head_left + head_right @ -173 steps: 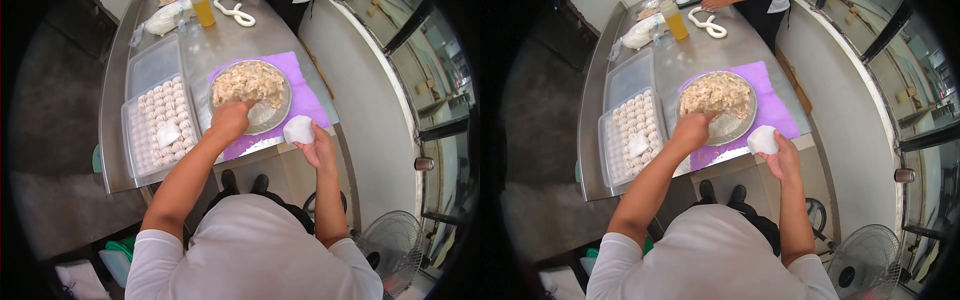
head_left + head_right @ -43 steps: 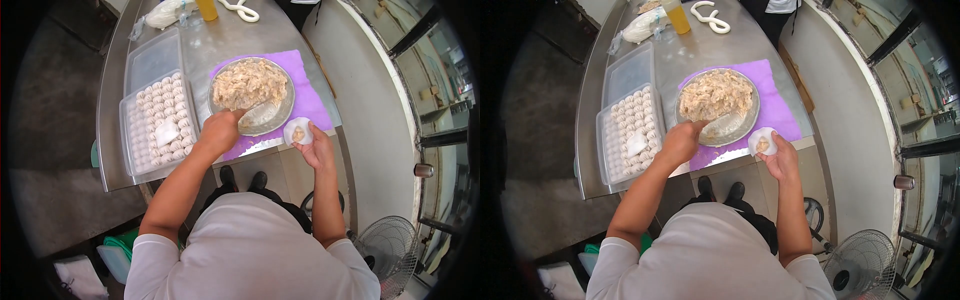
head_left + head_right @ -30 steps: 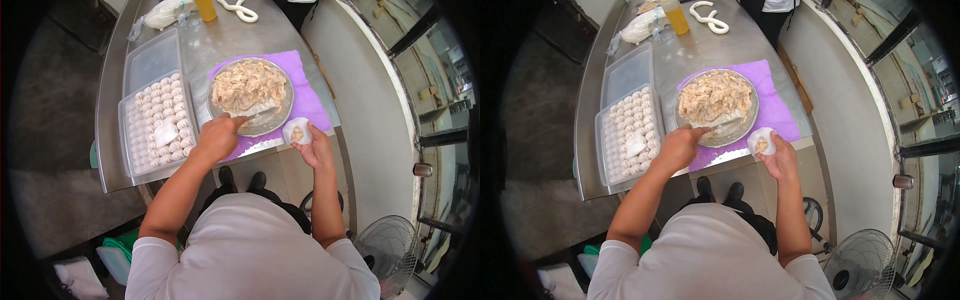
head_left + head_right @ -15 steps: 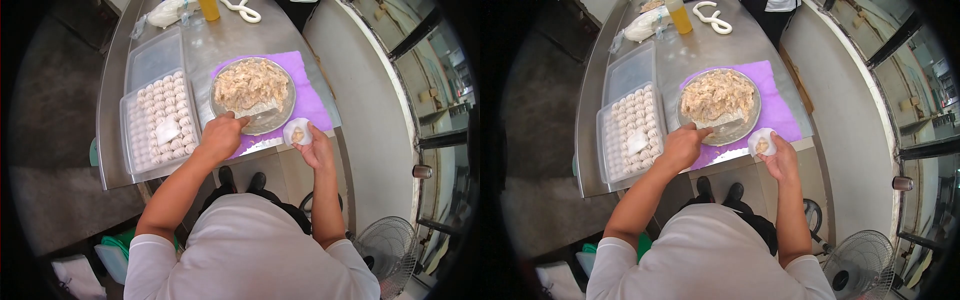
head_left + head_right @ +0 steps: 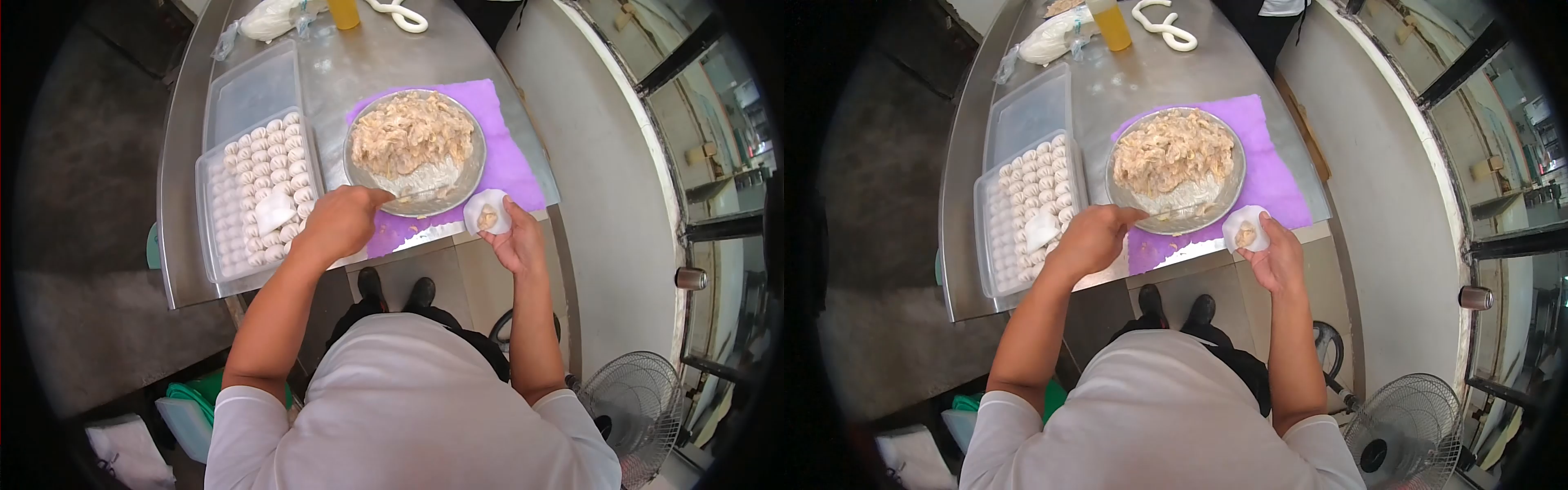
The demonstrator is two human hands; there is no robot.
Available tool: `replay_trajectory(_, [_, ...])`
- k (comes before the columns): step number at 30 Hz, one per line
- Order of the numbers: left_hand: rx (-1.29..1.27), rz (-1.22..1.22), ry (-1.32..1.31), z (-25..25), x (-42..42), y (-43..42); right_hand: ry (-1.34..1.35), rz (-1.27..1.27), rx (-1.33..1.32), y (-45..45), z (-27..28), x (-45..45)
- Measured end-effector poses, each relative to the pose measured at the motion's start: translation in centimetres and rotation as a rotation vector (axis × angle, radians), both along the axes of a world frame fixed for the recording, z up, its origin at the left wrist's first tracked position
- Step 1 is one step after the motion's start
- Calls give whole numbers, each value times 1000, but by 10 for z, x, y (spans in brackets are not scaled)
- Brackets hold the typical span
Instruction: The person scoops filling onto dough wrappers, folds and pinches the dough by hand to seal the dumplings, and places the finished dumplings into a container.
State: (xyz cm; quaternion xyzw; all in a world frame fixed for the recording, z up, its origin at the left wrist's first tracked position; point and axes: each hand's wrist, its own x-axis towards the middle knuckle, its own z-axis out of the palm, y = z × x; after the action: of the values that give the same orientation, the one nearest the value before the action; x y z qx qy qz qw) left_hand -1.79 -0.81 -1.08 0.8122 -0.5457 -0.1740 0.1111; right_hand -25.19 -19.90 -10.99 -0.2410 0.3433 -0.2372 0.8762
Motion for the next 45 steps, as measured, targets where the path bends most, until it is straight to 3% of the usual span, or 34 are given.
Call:
replay_trajectory(6, [40,61,100,-12,-1,11,6,30,26,4,3,3])
replay_trajectory(8, [-66,117,406,-12,-1,19,-17,54,40,7,3,5])
replay_trajectory(9, [-66,117,405,-13,-1,22,-42,81,50,8,4,8])
replay_trajectory(11, [-1,229,803,-16,-4,27,-62,96,64,11,9,13])
replay_trajectory(12, [5,226,807,-16,-15,29,-79,110,81,14,11,13])
replay_trajectory(14, [-234,36,303,-15,-40,31,-90,115,98,15,13,13])
replay_trajectory(17, [-227,3,142,-13,-40,35,-103,117,86,12,10,10])
replay_trajectory(21, [-217,-41,114,28,-39,27,-84,194,29,15,15,7])
replay_trajectory(30, [-268,-176,80,35,-17,24,-228,258,220,8,13,-1])
replay_trajectory(33, [-257,-235,3,33,-15,21,-162,218,250,12,22,2])
replay_trajectory(40, [-330,-305,-84,40,-26,16,-227,311,202,11,15,-3])
replay_trajectory(45, [-262,-185,11,48,-22,24,-211,294,170,14,24,-1])
